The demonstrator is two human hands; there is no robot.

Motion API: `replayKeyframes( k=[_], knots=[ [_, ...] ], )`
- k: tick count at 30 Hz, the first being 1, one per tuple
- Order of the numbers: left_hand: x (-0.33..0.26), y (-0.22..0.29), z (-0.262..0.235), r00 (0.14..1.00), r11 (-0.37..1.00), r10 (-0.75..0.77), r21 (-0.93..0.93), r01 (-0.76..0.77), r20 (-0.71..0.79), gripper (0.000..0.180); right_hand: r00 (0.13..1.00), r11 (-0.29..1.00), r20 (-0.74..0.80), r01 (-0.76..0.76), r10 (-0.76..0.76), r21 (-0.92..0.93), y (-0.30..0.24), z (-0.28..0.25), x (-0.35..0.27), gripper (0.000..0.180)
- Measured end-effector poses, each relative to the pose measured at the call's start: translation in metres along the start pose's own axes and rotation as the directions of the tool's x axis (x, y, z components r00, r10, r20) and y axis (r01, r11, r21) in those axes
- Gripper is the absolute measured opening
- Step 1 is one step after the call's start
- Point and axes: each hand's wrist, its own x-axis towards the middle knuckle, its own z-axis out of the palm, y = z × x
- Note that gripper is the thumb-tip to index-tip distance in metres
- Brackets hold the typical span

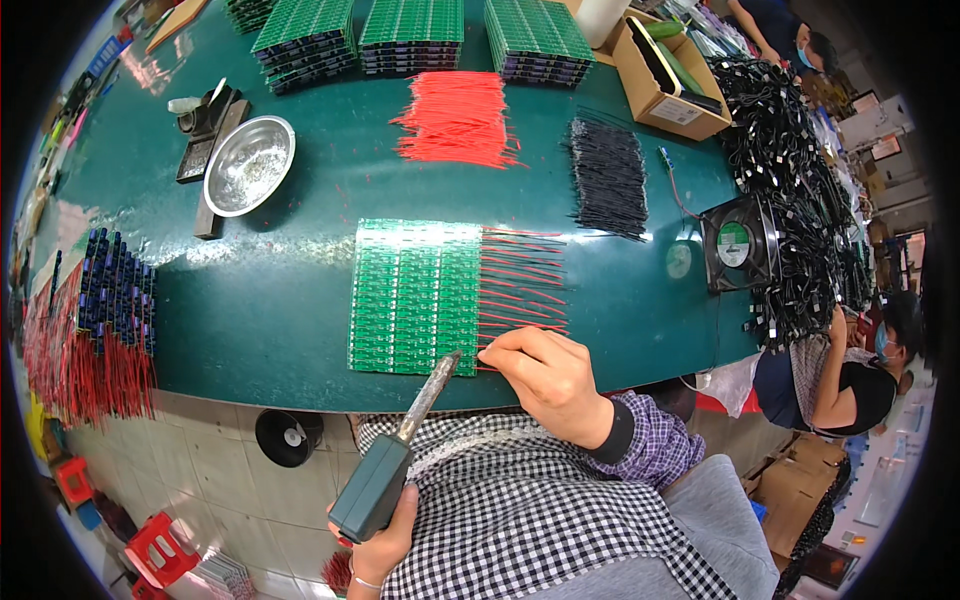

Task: The person solders wires onto circuit boards by positioning the wires by hand and applying a soldering iron.

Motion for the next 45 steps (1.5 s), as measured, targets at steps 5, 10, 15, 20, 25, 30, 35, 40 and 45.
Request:
replayKeyframes(
  k=[5,10,15,20,25,30,35,40,45],
  knots=[
    [0.007,0.010,0.000,0.999,0.999,-0.029,0.047,0.027,0.040,0.031,1.000,1.000,0.013,-0.005,0.005,-0.025,0.000,-0.001,0.001,0.021],
    [0.010,0.008,0.002,0.998,0.998,0.035,0.055,-0.038,0.051,0.027,1.000,0.998,0.006,0.003,-0.002,-0.070,0.001,0.001,-0.002,0.022],
    [0.012,0.010,0.003,0.999,0.999,0.024,0.032,-0.026,0.044,0.024,1.000,0.995,-0.001,0.013,-0.013,-0.094,0.000,0.003,-0.004,0.023],
    [0.016,0.008,0.005,0.997,0.998,0.055,0.035,-0.056,0.052,0.021,1.000,0.995,0.002,0.022,-0.022,-0.096,-0.004,0.001,-0.001,0.018],
    [0.018,0.008,0.007,0.991,0.989,0.133,0.056,-0.134,0.016,0.018,1.000,0.995,0.011,0.028,-0.027,-0.099,-0.002,0.002,-0.002,0.019],
    [0.011,-0.003,0.004,0.992,0.991,0.123,0.058,-0.122,0.003,0.020,0.999,0.995,0.013,0.031,-0.030,-0.097,-0.002,0.001,-0.002,0.019],
    [0.009,-0.005,0.006,0.988,0.990,0.138,0.045,-0.136,-0.063,0.022,1.000,0.995,0.008,0.021,-0.021,-0.096,-0.003,0.001,-0.002,0.018],
    [0.012,0.006,0.005,0.983,0.982,0.174,0.085,-0.170,-0.050,0.023,1.000,0.994,0.001,0.025,-0.025,-0.102,-0.003,0.002,-0.001,0.018],
    [0.012,0.003,0.008,0.981,0.981,0.184,0.064,-0.181,-0.057,0.023,1.000,0.994,0.005,0.023,-0.023,-0.104,-0.003,0.002,-0.003,0.018]
  ],
)
